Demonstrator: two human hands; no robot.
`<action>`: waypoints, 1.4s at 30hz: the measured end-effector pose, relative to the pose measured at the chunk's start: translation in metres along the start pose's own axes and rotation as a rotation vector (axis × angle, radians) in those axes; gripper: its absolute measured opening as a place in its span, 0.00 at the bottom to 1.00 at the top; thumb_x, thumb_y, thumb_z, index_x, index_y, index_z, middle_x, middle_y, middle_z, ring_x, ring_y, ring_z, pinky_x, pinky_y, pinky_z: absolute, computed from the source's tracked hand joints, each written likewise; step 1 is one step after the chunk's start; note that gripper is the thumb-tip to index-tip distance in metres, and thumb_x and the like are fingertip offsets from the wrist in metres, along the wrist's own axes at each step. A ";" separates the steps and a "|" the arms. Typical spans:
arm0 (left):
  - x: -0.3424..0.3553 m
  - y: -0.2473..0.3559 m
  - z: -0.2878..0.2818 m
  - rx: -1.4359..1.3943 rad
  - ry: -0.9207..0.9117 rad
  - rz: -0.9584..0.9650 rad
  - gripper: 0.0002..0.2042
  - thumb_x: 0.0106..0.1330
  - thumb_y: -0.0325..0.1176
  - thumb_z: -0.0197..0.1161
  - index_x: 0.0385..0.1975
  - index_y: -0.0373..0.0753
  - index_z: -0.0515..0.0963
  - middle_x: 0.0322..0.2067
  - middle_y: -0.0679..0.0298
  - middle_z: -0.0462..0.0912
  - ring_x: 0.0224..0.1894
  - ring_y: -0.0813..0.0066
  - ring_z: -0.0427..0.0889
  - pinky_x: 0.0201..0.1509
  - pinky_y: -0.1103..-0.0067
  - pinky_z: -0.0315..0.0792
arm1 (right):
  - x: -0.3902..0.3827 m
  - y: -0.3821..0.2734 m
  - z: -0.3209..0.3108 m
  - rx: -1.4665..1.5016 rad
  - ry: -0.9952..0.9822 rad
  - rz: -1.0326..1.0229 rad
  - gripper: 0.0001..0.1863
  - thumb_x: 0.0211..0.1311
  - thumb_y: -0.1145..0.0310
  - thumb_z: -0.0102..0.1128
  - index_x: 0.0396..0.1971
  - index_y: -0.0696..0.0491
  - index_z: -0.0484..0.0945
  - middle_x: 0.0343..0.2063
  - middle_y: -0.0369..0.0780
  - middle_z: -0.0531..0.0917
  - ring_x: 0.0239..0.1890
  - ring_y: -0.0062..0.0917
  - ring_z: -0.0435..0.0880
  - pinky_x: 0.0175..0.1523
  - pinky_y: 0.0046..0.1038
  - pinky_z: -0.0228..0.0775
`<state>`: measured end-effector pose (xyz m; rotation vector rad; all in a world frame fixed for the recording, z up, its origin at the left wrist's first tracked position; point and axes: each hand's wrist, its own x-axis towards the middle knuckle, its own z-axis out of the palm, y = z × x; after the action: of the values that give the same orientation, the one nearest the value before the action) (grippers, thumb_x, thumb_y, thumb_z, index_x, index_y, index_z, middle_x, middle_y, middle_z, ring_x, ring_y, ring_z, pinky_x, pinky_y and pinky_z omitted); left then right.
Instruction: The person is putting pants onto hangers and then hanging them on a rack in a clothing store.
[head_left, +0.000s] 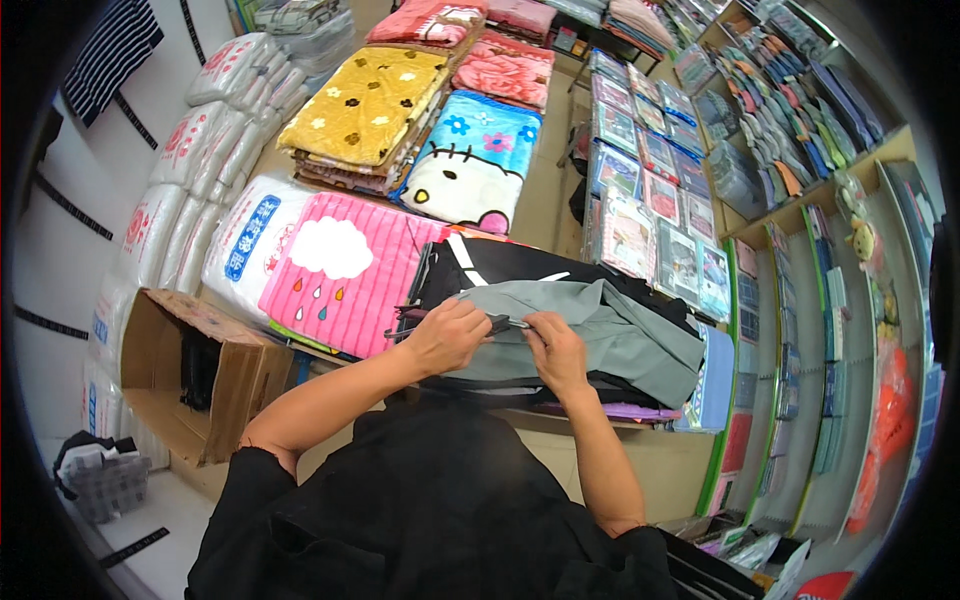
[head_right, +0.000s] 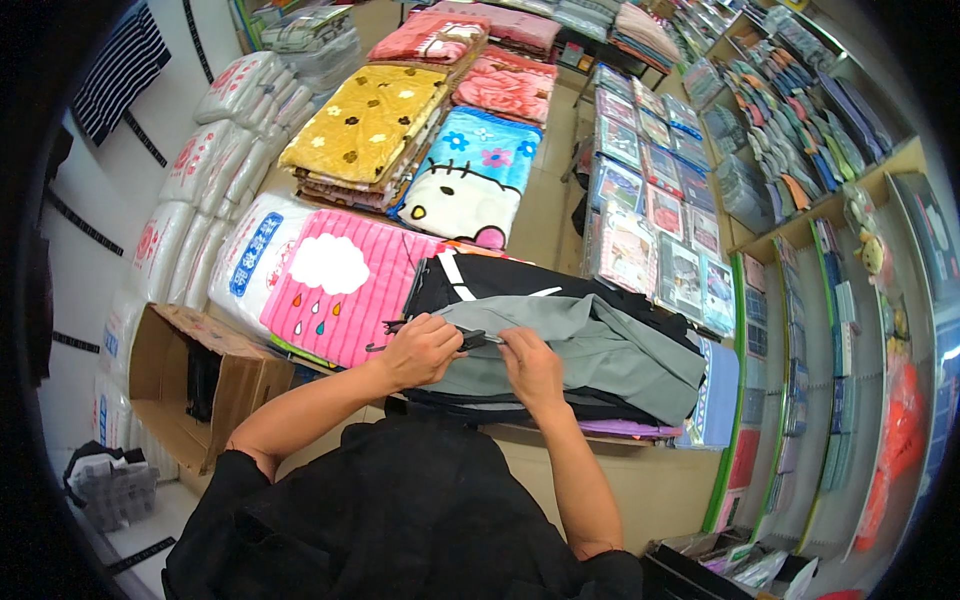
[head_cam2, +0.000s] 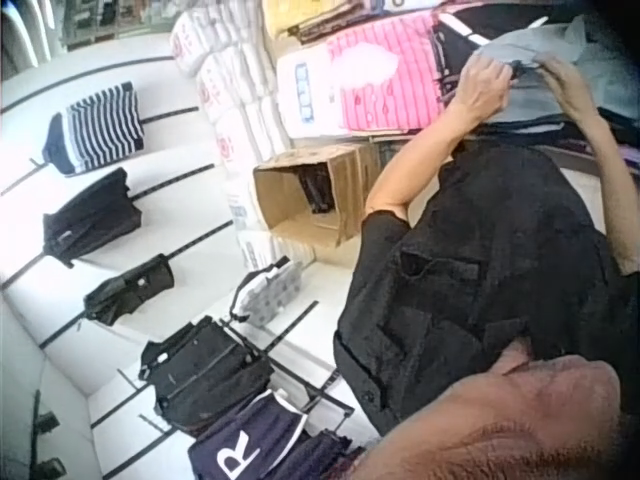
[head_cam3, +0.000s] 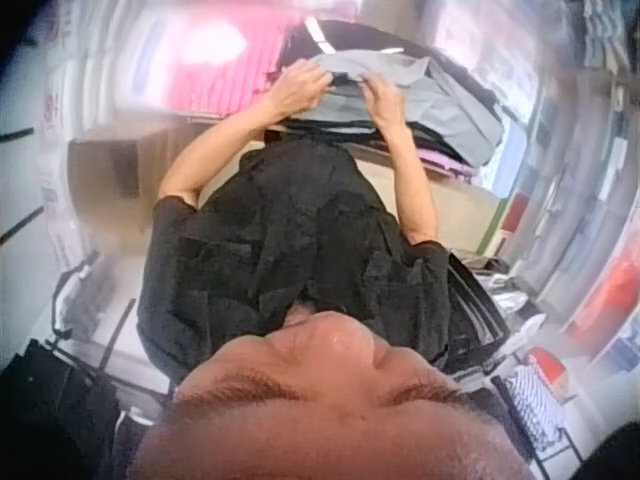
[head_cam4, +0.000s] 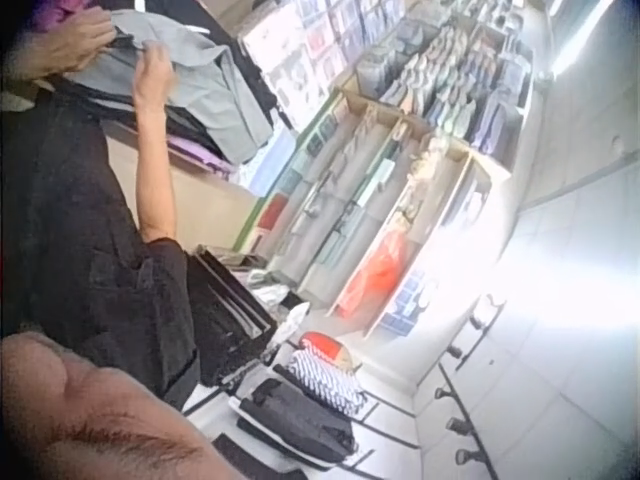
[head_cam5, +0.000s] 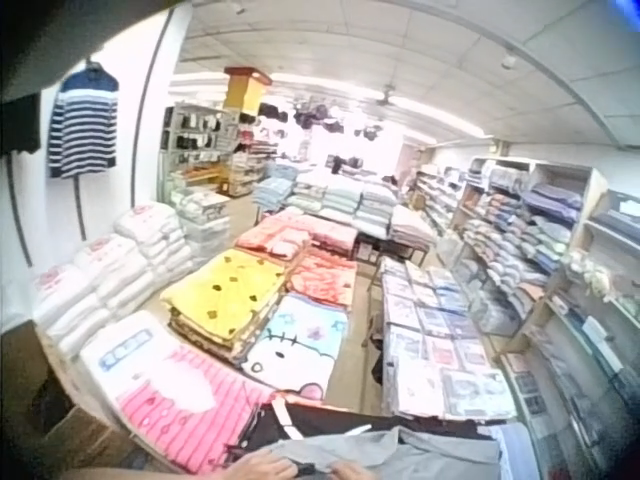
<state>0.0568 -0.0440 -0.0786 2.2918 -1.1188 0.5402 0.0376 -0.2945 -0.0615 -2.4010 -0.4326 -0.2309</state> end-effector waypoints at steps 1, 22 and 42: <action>0.003 0.004 0.002 0.006 -0.003 0.006 0.10 0.66 0.36 0.69 0.33 0.40 0.75 0.31 0.62 0.74 0.37 0.62 0.77 0.42 0.68 0.68 | -0.004 -0.002 -0.003 -0.018 0.007 -0.019 0.10 0.66 0.74 0.68 0.46 0.51 0.85 0.45 0.41 0.87 0.44 0.43 0.88 0.46 0.38 0.81; -0.009 0.002 -0.007 -0.120 -0.037 -0.139 0.16 0.70 0.47 0.67 0.42 0.39 0.82 0.37 0.56 0.84 0.43 0.55 0.82 0.48 0.61 0.74 | -0.027 -0.014 0.011 0.005 -0.108 0.024 0.20 0.62 0.72 0.73 0.55 0.52 0.84 0.52 0.47 0.87 0.52 0.47 0.88 0.54 0.41 0.82; -0.141 -0.073 0.022 -0.128 -0.239 -0.607 0.23 0.69 0.42 0.72 0.57 0.37 0.77 0.50 0.49 0.82 0.53 0.44 0.82 0.57 0.58 0.77 | -0.002 0.013 -0.026 0.161 0.019 0.104 0.18 0.60 0.78 0.73 0.51 0.57 0.86 0.47 0.46 0.90 0.53 0.37 0.89 0.61 0.32 0.77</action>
<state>0.0366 0.0643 -0.1955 2.4559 -0.4799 -0.0400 0.0391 -0.3213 -0.0502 -2.2540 -0.3049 -0.1655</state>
